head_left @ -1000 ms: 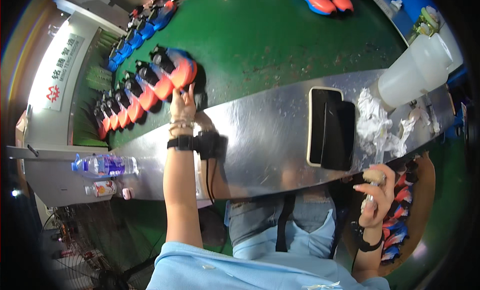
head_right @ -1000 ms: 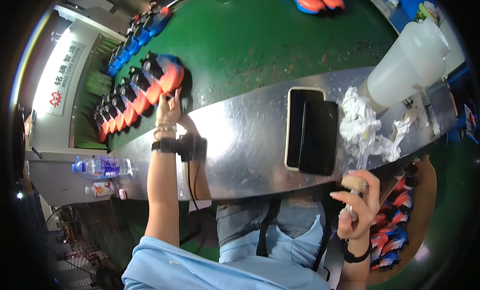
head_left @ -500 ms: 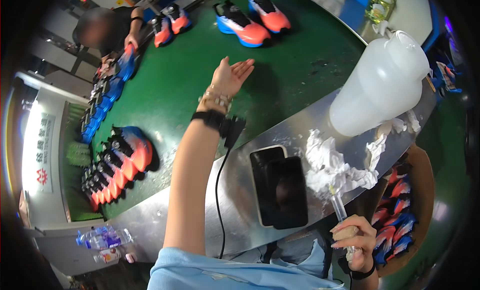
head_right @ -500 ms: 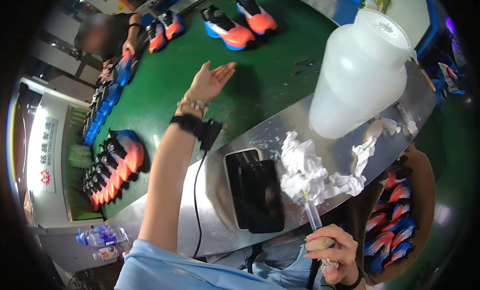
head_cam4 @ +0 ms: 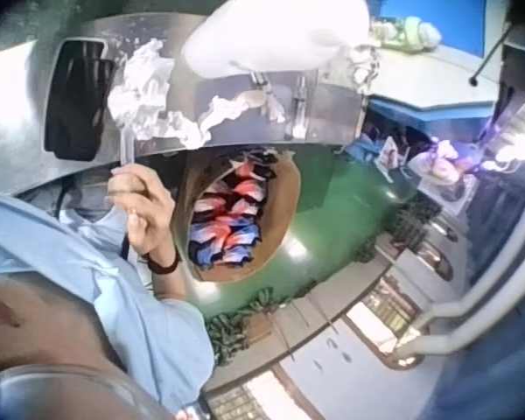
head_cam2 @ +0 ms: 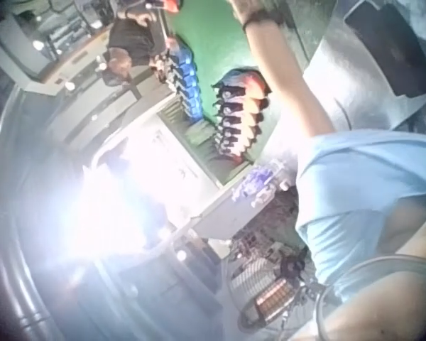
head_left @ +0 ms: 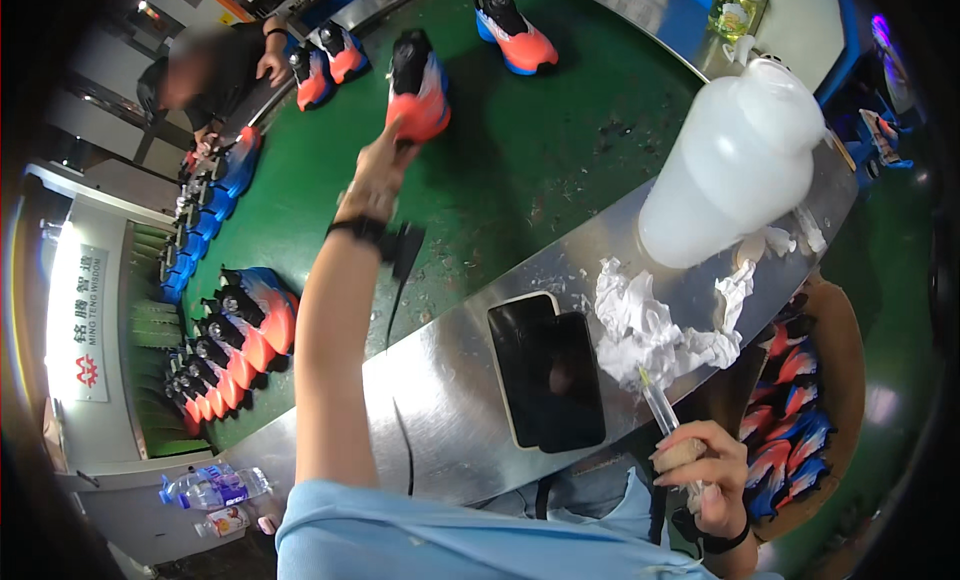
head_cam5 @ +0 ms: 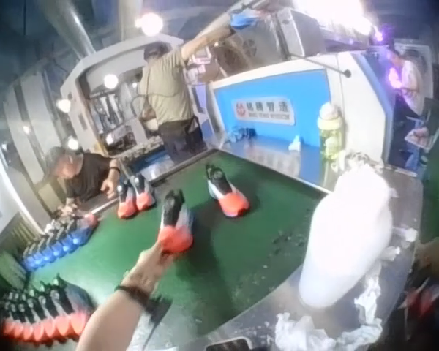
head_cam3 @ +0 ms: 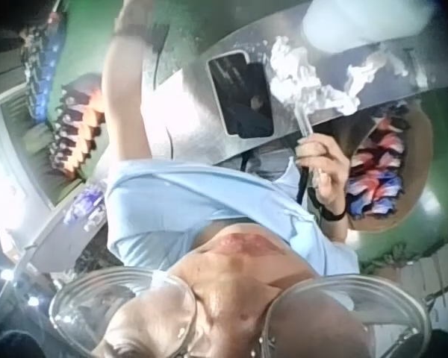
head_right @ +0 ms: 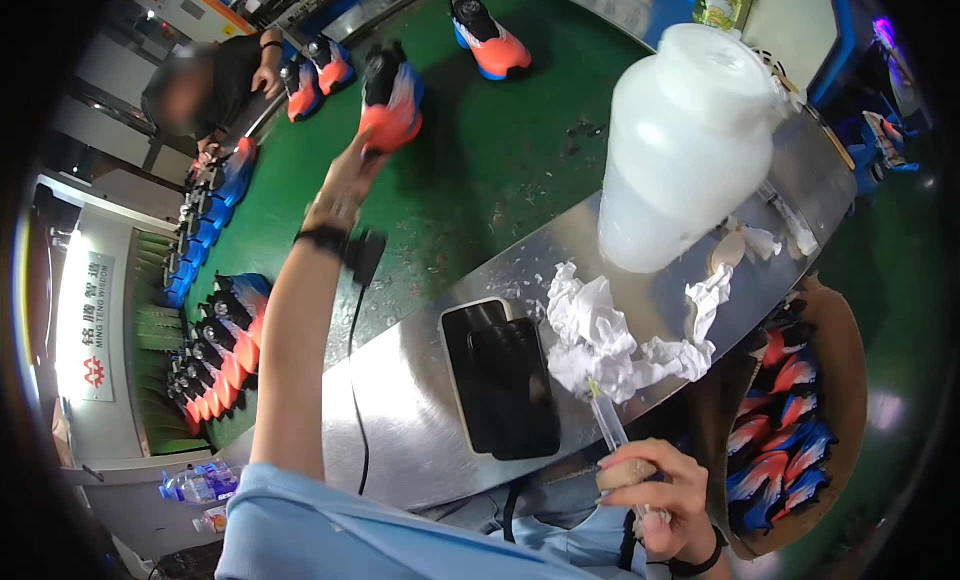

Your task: The person picks up a shoe from a conveyor belt and applies a liquid from a syringe along the seam where the upper meets the sole. They rotate the shoe to reach different sections, then place it back onto the belt before repeating the process with another shoe.

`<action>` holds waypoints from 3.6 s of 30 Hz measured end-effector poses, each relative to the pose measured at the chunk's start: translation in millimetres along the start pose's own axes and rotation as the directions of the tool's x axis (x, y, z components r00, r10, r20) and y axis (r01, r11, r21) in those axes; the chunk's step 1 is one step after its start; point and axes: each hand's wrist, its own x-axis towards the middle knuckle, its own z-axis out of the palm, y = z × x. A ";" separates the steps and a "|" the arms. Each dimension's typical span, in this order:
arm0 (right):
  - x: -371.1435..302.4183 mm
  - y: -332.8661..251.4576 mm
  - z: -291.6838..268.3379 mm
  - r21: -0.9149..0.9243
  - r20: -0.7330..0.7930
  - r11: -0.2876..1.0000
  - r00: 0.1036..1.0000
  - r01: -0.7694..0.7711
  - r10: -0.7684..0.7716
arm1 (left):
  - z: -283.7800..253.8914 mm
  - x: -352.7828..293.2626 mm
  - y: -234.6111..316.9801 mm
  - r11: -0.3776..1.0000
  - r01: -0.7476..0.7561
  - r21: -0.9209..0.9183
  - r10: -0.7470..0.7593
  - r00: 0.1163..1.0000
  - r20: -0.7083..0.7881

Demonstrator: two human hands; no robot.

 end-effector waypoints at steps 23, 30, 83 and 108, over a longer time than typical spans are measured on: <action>-31.4 -6.6 59.0 -0.185 -0.099 0.981 0.991 0.066 -0.086 | -236.8 -563.2 -48.5 0.883 -0.376 0.280 0.469 0.701 -0.536; -20.1 -53.8 74.5 0.085 0.089 0.951 0.949 0.297 -0.304 | -150.5 -480.4 -13.2 0.392 -0.771 0.502 0.872 0.486 0.065; -17.5 -24.0 158.6 0.643 0.444 0.682 0.895 -0.349 0.040 | -178.9 -395.6 -0.7 0.376 -0.751 0.542 0.843 0.521 0.137; -30.7 -6.3 153.4 0.462 0.415 0.851 0.909 -0.251 0.043 | -240.4 -392.6 -35.5 0.961 -0.272 -0.054 0.243 0.920 -0.309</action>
